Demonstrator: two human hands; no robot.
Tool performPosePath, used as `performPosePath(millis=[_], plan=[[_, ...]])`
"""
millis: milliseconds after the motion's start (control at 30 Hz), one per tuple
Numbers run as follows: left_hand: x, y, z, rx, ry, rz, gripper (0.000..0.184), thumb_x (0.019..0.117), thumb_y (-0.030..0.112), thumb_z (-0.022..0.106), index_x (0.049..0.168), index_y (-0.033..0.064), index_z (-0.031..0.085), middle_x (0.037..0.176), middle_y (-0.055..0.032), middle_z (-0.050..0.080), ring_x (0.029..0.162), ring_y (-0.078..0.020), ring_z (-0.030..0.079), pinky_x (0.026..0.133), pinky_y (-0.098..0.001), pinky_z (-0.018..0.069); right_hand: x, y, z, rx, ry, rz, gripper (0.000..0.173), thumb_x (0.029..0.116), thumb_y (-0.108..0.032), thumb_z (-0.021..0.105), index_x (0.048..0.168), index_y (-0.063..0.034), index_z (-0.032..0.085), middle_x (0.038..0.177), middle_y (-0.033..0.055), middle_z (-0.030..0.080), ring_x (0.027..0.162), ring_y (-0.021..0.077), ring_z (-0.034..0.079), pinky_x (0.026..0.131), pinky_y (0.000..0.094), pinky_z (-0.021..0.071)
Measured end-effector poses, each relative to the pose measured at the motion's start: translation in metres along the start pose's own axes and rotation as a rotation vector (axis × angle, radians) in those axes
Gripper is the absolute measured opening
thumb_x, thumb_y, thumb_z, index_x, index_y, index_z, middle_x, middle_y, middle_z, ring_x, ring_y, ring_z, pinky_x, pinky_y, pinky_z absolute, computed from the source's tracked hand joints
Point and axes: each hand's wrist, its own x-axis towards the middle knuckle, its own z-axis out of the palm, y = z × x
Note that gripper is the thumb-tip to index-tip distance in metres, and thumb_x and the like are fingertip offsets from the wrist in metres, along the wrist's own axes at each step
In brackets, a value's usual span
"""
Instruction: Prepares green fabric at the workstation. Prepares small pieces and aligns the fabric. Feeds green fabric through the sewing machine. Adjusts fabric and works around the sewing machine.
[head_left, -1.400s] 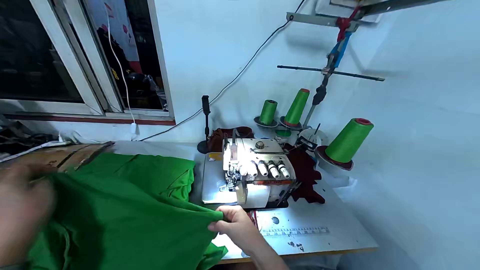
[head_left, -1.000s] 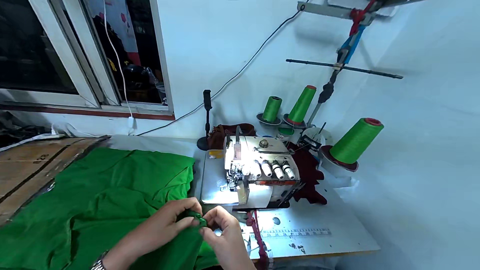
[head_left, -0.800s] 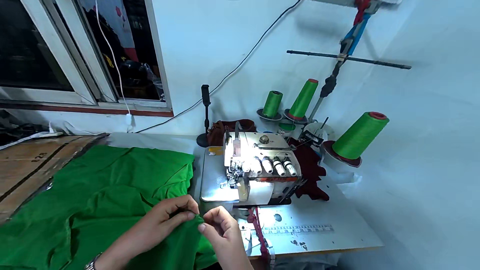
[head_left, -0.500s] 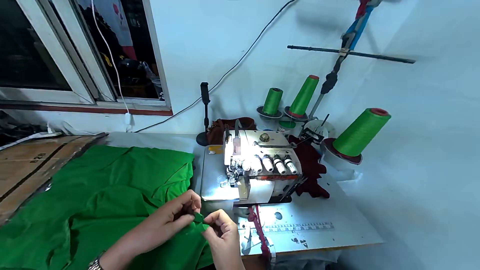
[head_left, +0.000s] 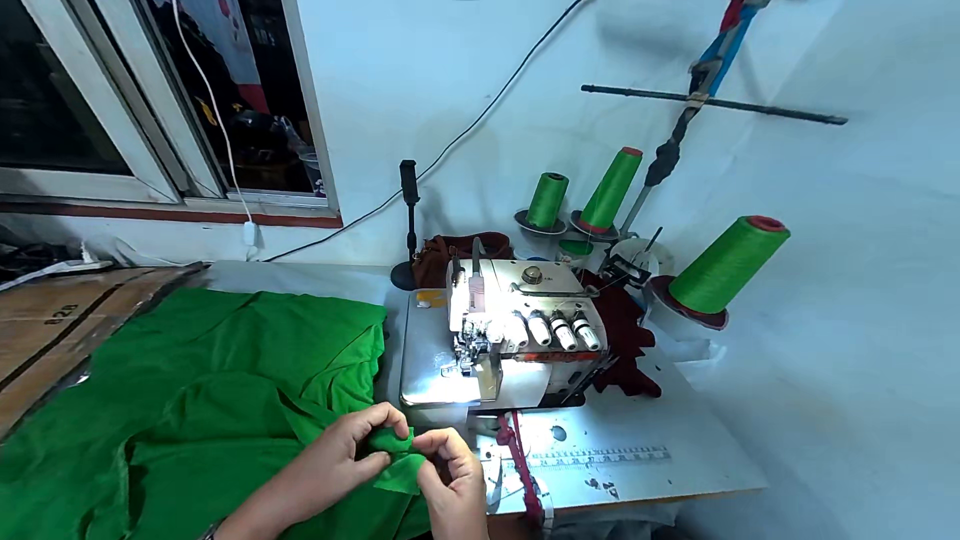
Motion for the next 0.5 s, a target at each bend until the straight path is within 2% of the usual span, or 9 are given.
performPosePath(millis=[100, 200, 300, 400, 433, 500], plan=[[0.0004, 0.0012, 0.0045, -0.055, 0.070, -0.014, 0.023, 0.0834, 0.004, 0.064, 0.105, 0.0125, 0.064, 0.097, 0.0051, 0.068, 0.087, -0.0026, 0.065, 0.075, -0.0188, 0.0538, -0.0015, -0.0004, 0.0005, 0.003, 0.015, -0.020, 0.018, 0.0846, 0.010, 0.054, 0.098, 0.0059, 0.066, 0.090, 0.0034, 0.069, 0.080, -0.0009, 0.064, 0.076, 0.0161, 0.0545], [0.0002, -0.0035, 0.0057, -0.103, 0.131, 0.014, 0.013, 0.0875, 0.010, 0.067, 0.101, 0.0122, 0.068, 0.093, 0.0067, 0.070, 0.083, -0.0005, 0.065, 0.073, -0.0159, 0.0531, -0.0015, 0.0009, 0.0001, -0.002, 0.009, -0.043, 0.018, 0.0842, 0.010, 0.055, 0.097, 0.0059, 0.067, 0.089, 0.0039, 0.069, 0.081, -0.0006, 0.064, 0.076, 0.0162, 0.0549], [0.0001, -0.0064, 0.0090, -0.049, 0.184, 0.033, 0.007, 0.0934, 0.016, 0.063, 0.096, 0.0132, 0.069, 0.087, 0.0075, 0.069, 0.079, 0.0011, 0.063, 0.071, -0.0140, 0.0515, -0.0019, 0.0037, -0.0003, -0.022, 0.002, -0.044, 0.020, 0.0848, 0.010, 0.054, 0.098, 0.0058, 0.070, 0.091, 0.0049, 0.071, 0.082, 0.0002, 0.065, 0.076, 0.0166, 0.0550], [-0.0011, -0.0053, 0.0094, 0.050, 0.112, 0.024, 0.015, 0.0967, 0.025, 0.061, 0.104, 0.0123, 0.065, 0.097, 0.0041, 0.065, 0.087, -0.0006, 0.061, 0.077, -0.0178, 0.0511, -0.0015, 0.0068, 0.0004, -0.053, 0.007, -0.050, 0.025, 0.0843, 0.009, 0.053, 0.098, 0.0053, 0.073, 0.092, 0.0062, 0.071, 0.086, 0.0023, 0.065, 0.079, 0.0173, 0.0547], [-0.0015, -0.0052, 0.0084, 0.061, 0.072, 0.015, 0.019, 0.0951, 0.024, 0.063, 0.108, 0.0115, 0.063, 0.101, 0.0024, 0.065, 0.089, -0.0012, 0.062, 0.079, -0.0189, 0.0516, -0.0015, 0.0074, 0.0008, -0.063, 0.014, -0.052, 0.025, 0.0847, 0.009, 0.053, 0.098, 0.0047, 0.074, 0.092, 0.0064, 0.070, 0.087, 0.0031, 0.065, 0.080, 0.0173, 0.0544], [-0.0014, -0.0047, 0.0076, 0.072, 0.029, -0.013, 0.019, 0.0906, 0.016, 0.062, 0.109, 0.0109, 0.060, 0.101, 0.0009, 0.064, 0.088, -0.0022, 0.061, 0.075, -0.0191, 0.0506, -0.0014, 0.0089, 0.0011, -0.084, 0.024, -0.051, 0.027, 0.0853, 0.009, 0.052, 0.098, 0.0037, 0.075, 0.092, 0.0065, 0.070, 0.088, 0.0036, 0.064, 0.080, 0.0173, 0.0537]])
